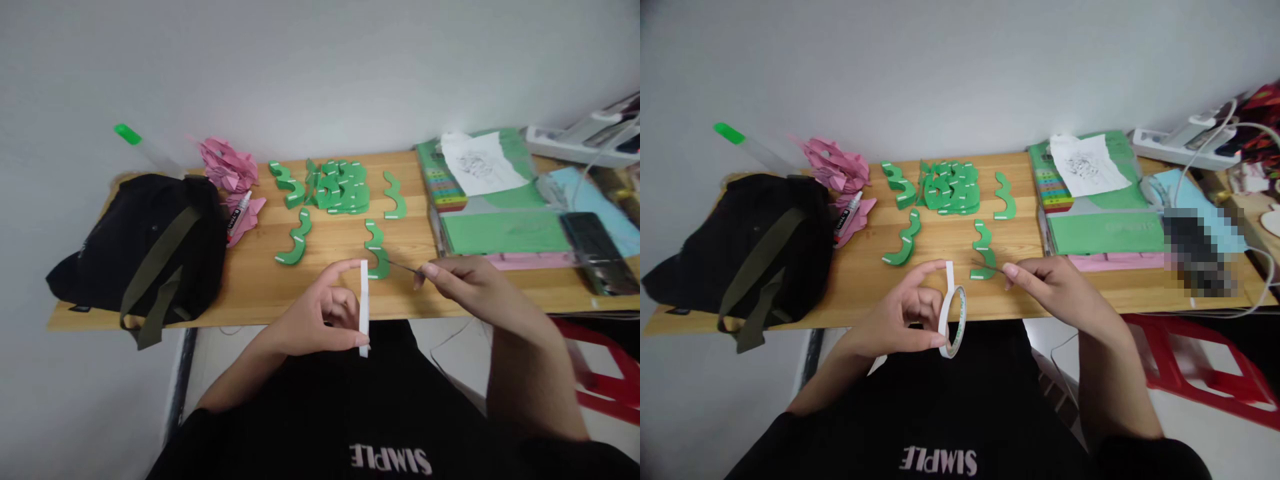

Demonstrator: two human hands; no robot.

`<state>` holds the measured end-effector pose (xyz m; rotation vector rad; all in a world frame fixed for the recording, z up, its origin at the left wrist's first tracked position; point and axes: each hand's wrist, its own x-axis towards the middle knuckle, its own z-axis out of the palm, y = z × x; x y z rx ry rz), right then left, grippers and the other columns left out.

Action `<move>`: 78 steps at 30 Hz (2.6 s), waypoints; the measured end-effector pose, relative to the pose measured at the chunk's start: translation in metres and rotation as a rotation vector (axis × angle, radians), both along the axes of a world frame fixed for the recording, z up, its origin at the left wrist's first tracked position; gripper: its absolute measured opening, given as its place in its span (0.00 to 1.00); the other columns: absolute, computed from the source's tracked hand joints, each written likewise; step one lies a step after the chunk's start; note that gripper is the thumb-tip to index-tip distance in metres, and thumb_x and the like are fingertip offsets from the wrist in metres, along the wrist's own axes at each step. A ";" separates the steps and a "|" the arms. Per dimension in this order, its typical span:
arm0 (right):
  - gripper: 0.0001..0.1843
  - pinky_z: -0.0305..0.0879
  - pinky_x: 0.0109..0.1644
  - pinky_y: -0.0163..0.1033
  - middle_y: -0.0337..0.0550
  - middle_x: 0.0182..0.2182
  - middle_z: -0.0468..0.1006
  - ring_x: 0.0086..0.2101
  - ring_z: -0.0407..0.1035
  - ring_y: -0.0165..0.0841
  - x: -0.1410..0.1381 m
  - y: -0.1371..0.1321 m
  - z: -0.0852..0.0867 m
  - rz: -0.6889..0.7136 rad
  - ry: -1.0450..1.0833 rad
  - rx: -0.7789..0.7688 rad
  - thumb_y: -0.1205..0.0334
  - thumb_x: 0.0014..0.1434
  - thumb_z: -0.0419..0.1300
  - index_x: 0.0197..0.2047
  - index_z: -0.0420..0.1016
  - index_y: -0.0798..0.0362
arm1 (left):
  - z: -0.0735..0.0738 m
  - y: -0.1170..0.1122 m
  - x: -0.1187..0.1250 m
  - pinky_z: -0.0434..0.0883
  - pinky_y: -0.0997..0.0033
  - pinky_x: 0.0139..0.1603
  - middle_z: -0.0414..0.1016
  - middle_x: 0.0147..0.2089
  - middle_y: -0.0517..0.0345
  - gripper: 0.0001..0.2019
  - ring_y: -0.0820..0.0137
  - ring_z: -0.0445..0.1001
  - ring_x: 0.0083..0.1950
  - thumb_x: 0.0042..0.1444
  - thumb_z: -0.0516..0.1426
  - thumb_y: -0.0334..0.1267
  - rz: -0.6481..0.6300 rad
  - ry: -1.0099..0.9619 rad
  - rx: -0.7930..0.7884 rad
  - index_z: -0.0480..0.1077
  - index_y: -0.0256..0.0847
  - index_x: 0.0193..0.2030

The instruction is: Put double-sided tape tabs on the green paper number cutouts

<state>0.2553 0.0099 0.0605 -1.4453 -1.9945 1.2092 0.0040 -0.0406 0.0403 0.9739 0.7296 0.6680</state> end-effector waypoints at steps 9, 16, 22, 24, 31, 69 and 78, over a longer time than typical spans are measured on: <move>0.31 0.44 0.20 0.34 0.34 0.13 0.56 0.17 0.48 0.25 -0.013 0.002 0.008 0.148 -0.029 -0.016 0.36 0.59 0.53 0.19 0.72 0.53 | 0.007 0.003 0.004 0.68 0.81 0.29 0.74 0.31 0.66 0.44 0.78 0.74 0.27 0.47 0.66 0.28 -0.065 -0.006 -0.026 0.48 0.50 0.67; 0.30 0.43 0.20 0.34 0.35 0.13 0.59 0.17 0.48 0.24 -0.015 0.005 0.008 0.155 -0.045 0.008 0.38 0.58 0.54 0.19 0.74 0.53 | 0.009 0.003 0.002 0.68 0.80 0.29 0.72 0.30 0.66 0.42 0.77 0.73 0.27 0.47 0.65 0.27 -0.078 -0.047 -0.043 0.49 0.50 0.66; 0.32 0.44 0.20 0.35 0.35 0.13 0.58 0.18 0.49 0.25 -0.024 0.009 0.009 0.163 -0.070 0.036 0.35 0.58 0.52 0.17 0.71 0.53 | 0.002 0.002 0.000 0.67 0.79 0.29 0.73 0.29 0.66 0.43 0.78 0.72 0.26 0.47 0.65 0.28 -0.043 -0.077 -0.001 0.49 0.47 0.67; 0.34 0.44 0.21 0.35 0.35 0.13 0.56 0.18 0.48 0.25 -0.028 0.011 0.007 0.157 -0.122 0.069 0.34 0.58 0.51 0.15 0.67 0.53 | 0.001 -0.003 -0.003 0.67 0.79 0.28 0.73 0.28 0.67 0.45 0.77 0.72 0.25 0.47 0.65 0.29 -0.042 -0.114 0.054 0.46 0.50 0.67; 0.33 0.47 0.23 0.35 0.36 0.14 0.60 0.18 0.54 0.26 -0.032 0.014 -0.013 0.061 -0.264 0.147 0.35 0.60 0.49 0.19 0.70 0.53 | 0.010 -0.012 -0.060 0.69 0.74 0.30 0.74 0.32 0.63 0.43 0.70 0.76 0.30 0.51 0.60 0.33 0.505 0.868 0.502 0.43 0.51 0.70; 0.13 0.55 0.26 0.34 0.37 0.20 0.68 0.23 0.58 0.27 -0.068 -0.001 -0.022 -0.337 0.417 -0.135 0.52 0.46 0.64 0.24 0.74 0.54 | -0.007 0.041 0.019 0.64 0.73 0.32 0.69 0.27 0.60 0.06 0.74 0.66 0.30 0.52 0.58 0.36 0.474 0.450 0.526 0.72 0.39 0.27; 0.13 0.55 0.26 0.33 0.37 0.20 0.68 0.23 0.58 0.27 -0.064 0.000 -0.023 -0.304 0.390 -0.090 0.52 0.47 0.65 0.24 0.74 0.54 | -0.010 0.044 0.020 0.64 0.72 0.31 0.73 0.27 0.59 0.05 0.74 0.66 0.28 0.48 0.61 0.38 0.477 0.426 0.372 0.74 0.39 0.26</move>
